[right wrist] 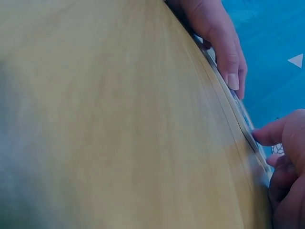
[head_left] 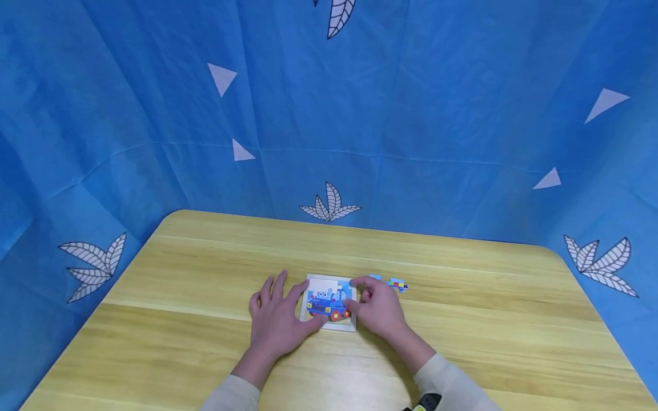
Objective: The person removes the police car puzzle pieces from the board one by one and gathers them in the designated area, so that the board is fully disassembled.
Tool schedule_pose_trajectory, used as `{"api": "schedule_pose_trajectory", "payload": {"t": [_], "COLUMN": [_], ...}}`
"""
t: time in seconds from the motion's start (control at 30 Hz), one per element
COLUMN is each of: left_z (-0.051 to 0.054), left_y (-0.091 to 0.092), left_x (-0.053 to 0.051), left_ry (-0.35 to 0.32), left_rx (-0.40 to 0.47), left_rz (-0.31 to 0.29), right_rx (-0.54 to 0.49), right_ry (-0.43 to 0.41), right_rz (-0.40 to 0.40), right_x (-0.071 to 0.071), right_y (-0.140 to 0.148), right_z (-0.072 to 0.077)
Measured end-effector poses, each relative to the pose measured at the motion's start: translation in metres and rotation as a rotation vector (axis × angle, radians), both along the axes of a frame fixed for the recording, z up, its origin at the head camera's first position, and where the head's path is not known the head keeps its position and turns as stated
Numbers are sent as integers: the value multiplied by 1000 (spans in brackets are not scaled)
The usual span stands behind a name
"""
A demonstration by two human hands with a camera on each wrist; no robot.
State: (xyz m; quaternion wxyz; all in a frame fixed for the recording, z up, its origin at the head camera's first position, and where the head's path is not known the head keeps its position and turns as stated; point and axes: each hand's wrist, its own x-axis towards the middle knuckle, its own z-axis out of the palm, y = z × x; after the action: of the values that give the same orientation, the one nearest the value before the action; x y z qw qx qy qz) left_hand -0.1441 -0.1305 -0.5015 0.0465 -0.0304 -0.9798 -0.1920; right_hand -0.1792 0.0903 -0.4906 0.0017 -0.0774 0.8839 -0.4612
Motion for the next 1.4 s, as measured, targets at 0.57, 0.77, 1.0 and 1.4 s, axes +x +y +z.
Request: {"api": "schedule_pose_trajectory", "payload": {"t": [0.57,0.77,1.0,1.4], "left_z": [-2,-4,-4,-2], "left_y": [-2,-2,-2,-1], "left_x": [0,-1,-1,0], "left_ry": [5,12,14,21], "left_rx": [4,6,10,-2], "left_rz": [-1,-2,-5,-6], "right_rx": [-133,-184,-233,-37], "right_ry": [-114,-127,-136,-102], "right_rz": [-35,-45,-43,28], "right_x": [-6,-5,-4,-8], "right_y": [-1,-2,-2,0], "right_z": [-1,0,1,0]}}
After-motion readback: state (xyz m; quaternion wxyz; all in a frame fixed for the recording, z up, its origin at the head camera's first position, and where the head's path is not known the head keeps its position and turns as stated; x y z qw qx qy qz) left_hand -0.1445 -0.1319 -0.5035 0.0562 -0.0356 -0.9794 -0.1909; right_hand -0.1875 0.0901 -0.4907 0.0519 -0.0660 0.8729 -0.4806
